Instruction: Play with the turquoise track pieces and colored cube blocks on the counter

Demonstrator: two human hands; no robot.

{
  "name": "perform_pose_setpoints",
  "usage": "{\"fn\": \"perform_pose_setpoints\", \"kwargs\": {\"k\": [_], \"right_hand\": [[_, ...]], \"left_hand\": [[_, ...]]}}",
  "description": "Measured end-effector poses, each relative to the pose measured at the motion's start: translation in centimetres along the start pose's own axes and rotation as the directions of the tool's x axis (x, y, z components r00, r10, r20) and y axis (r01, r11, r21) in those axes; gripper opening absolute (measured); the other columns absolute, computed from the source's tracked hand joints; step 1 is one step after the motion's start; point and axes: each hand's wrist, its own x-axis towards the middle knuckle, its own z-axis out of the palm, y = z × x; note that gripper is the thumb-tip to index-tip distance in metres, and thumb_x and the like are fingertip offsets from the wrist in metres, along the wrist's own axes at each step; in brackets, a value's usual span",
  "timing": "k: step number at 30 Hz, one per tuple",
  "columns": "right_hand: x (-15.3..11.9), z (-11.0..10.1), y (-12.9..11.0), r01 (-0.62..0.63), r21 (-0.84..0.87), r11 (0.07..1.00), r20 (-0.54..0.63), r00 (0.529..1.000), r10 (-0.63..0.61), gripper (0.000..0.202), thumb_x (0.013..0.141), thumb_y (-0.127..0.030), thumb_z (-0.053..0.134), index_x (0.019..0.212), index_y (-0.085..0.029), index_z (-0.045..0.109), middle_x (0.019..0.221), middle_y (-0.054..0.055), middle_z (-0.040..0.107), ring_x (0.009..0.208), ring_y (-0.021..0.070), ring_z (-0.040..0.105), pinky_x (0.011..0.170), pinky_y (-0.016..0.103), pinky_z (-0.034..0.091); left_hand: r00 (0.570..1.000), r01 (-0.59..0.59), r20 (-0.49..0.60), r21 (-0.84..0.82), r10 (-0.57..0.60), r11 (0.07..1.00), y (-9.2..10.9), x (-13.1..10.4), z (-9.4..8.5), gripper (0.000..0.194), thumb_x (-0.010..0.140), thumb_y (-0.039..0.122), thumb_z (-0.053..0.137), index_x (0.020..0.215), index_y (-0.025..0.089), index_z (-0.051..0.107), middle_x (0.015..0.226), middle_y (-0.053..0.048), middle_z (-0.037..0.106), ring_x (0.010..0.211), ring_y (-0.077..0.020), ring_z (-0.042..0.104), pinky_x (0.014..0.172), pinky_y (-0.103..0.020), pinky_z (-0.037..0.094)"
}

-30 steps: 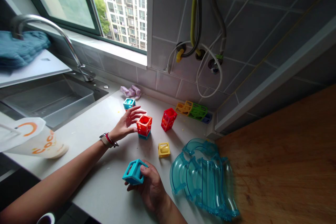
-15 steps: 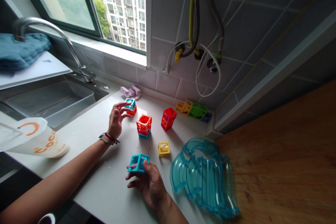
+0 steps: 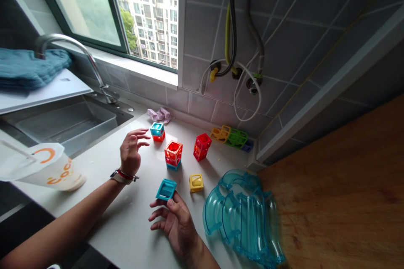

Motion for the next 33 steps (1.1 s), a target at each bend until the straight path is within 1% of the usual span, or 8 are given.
{"fn": "perform_pose_setpoints", "kwargs": {"k": [2, 4, 8, 10, 15, 23, 28, 33], "right_hand": [[0.0, 0.1, -0.1, 0.0, -0.013, 1.0, 0.019, 1.0, 0.001, 0.037, 0.093, -0.038, 0.064, 0.123, -0.014, 0.064, 0.108, 0.013, 0.072, 0.084, 0.02, 0.07, 0.068, 0.027, 0.055], [0.0, 0.3, -0.1, 0.0, -0.025, 1.0, 0.036, 0.999, 0.001, 0.038, 0.092, -0.037, 0.065, 0.123, -0.014, 0.064, 0.105, 0.013, 0.072, 0.082, 0.0197, 0.07, 0.068, 0.027, 0.055], [0.0, 0.3, 0.0, 0.002, -0.039, 0.999, 0.054, 0.999, 0.001, 0.042, 0.091, -0.036, 0.066, 0.126, -0.014, 0.063, 0.104, 0.012, 0.073, 0.081, 0.0193, 0.071, 0.068, 0.028, 0.055], [0.1, 0.2, 0.2, 0.002, -0.049, 0.999, 0.069, 0.998, 0.001, 0.043, 0.091, -0.035, 0.066, 0.128, -0.015, 0.062, 0.1, 0.01, 0.073, 0.076, 0.0177, 0.07, 0.067, 0.028, 0.055], [0.4, -0.5, 0.9, 0.024, -0.095, 0.995, 0.158, 0.987, -0.008, 0.037, 0.094, -0.033, 0.063, 0.124, -0.011, 0.065, 0.047, -0.008, 0.051, 0.038, 0.0068, 0.036, 0.058, 0.024, 0.053], [0.7, -0.6, 1.0, 0.049, -0.099, 0.994, 0.236, 0.971, -0.025, 0.037, 0.094, -0.035, 0.063, 0.12, -0.01, 0.07, 0.037, -0.015, 0.033, 0.032, 0.0054, 0.017, 0.048, 0.021, 0.051], [0.5, -0.4, 1.0, 0.052, -0.094, 0.994, 0.165, 0.986, -0.036, 0.047, 0.091, -0.031, 0.066, 0.133, -0.011, 0.064, 0.039, -0.015, 0.033, 0.034, 0.0062, 0.018, 0.048, 0.021, 0.051], [0.5, -0.6, 1.1, 0.063, -0.076, 0.995, 0.063, 0.996, -0.059, 0.053, 0.089, -0.029, 0.067, 0.138, -0.011, 0.061, 0.04, -0.014, 0.036, 0.037, 0.0067, 0.021, 0.047, 0.022, 0.05]], "left_hand": [[0.998, 0.017, 0.056, 0.042, -0.019, 0.999, 1.5, -1.3, -1.2, 0.032, 0.102, 0.044, 0.05, 0.103, 0.018, 0.068, 0.116, -0.011, 0.069, 0.09, -0.0197, 0.068, 0.07, -0.029, 0.055], [0.963, 0.09, 0.246, 0.094, -0.111, 0.992, 3.0, -3.0, -2.6, 0.028, 0.101, 0.042, 0.054, 0.107, 0.018, 0.069, 0.11, -0.011, 0.072, 0.091, -0.0212, 0.068, 0.075, -0.031, 0.056], [0.67, 0.207, 0.671, 0.243, -0.318, 0.948, 4.9, -6.9, -5.0, 0.037, 0.096, 0.037, 0.065, 0.132, 0.025, 0.064, 0.128, -0.012, 0.069, 0.111, -0.0272, 0.067, 0.091, -0.039, 0.057], [0.604, 0.174, 0.726, 0.282, -0.328, 0.944, 5.4, -8.5, -5.6, 0.055, 0.09, 0.034, 0.073, 0.142, 0.03, 0.056, 0.139, -0.012, 0.063, 0.122, -0.0298, 0.063, 0.097, -0.041, 0.055], [0.616, 0.161, 0.71, 0.312, -0.342, 0.936, 6.0, -9.6, -6.0, 0.056, 0.089, 0.033, 0.075, 0.142, 0.031, 0.057, 0.139, -0.011, 0.064, 0.117, -0.0284, 0.066, 0.098, -0.043, 0.056], [0.52, 0.199, 0.763, 0.329, -0.384, 0.923, 6.9, -9.0, -6.0, 0.062, 0.087, 0.033, 0.078, 0.144, 0.03, 0.055, 0.132, -0.01, 0.069, 0.114, -0.0278, 0.068, 0.098, -0.044, 0.056], [0.6, 0.256, 0.702, 0.287, -0.384, 0.923, 6.9, -8.2, -6.3, 0.058, 0.089, 0.03, 0.076, 0.143, 0.028, 0.055, 0.126, -0.011, 0.071, 0.111, -0.0276, 0.069, 0.096, -0.044, 0.056], [0.82, 0.401, 0.372, 0.17, -0.436, 0.9, 6.3, -5.3, -7.1, 0.065, 0.085, 0.034, 0.078, 0.143, 0.025, 0.051, 0.136, -0.013, 0.063, 0.114, -0.0279, 0.067, 0.097, -0.043, 0.056]]}}
